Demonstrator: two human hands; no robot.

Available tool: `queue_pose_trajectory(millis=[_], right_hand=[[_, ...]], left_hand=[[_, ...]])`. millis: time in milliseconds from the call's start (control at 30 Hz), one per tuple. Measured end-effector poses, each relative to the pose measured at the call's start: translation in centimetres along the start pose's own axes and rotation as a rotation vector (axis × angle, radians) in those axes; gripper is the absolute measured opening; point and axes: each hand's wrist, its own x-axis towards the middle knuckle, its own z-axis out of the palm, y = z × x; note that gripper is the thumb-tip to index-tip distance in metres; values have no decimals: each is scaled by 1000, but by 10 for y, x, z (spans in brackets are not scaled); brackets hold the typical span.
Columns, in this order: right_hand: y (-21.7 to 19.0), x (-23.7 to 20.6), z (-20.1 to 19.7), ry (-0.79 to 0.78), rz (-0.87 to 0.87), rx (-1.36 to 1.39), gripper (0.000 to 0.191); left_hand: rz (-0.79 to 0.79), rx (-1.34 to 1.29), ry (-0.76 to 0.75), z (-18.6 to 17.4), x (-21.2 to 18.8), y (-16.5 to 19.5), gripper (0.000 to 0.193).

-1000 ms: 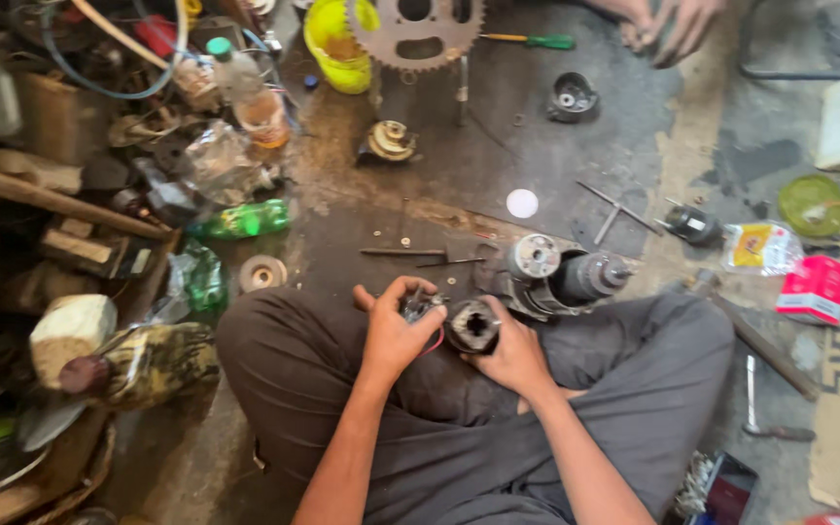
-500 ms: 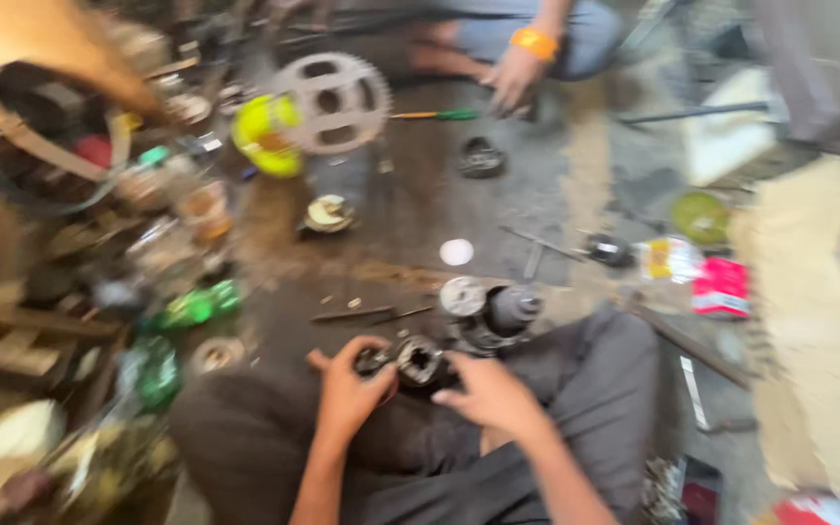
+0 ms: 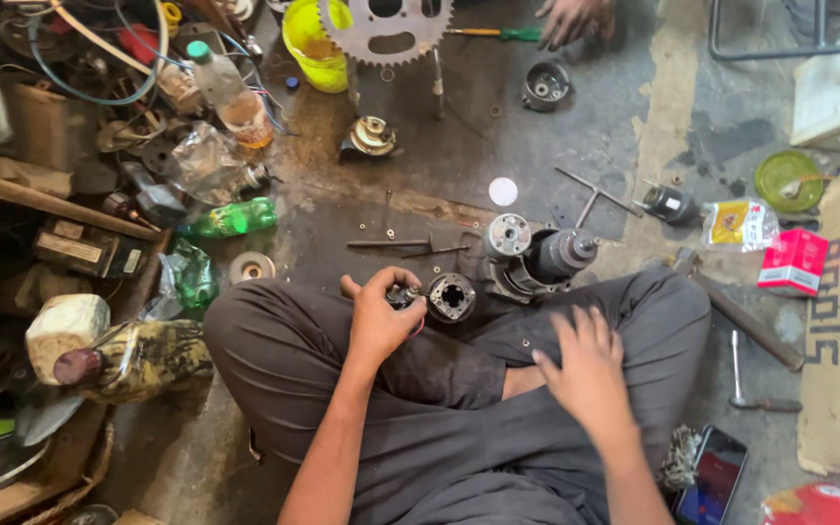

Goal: The person sits on the workshop floor and works on a small engine assembly, hammering a shaft out of a housing, then using a wrench and pliers to loosen and remove fasteners from the part. They handle the housing, shaft, and small hardware, setting pieces on the floor as they separate the components.

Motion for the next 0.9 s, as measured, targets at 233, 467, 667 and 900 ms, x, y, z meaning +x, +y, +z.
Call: queue_pose_trajectory(millis=[233,467,667,900], right_hand=[[11,-25,36,258,-53,108,48],[-6,4,31,168,-88,159,20],[5,7,42,373,-46,420,14],[18,10,53,334,190,873,14]], left_hand=[[-8,59,13,7,2,-8,17],[-6,53,105,9,1,-12,19],[-75,57,68,10,3,-6,20],[-6,67,101,10,1,-7,18]])
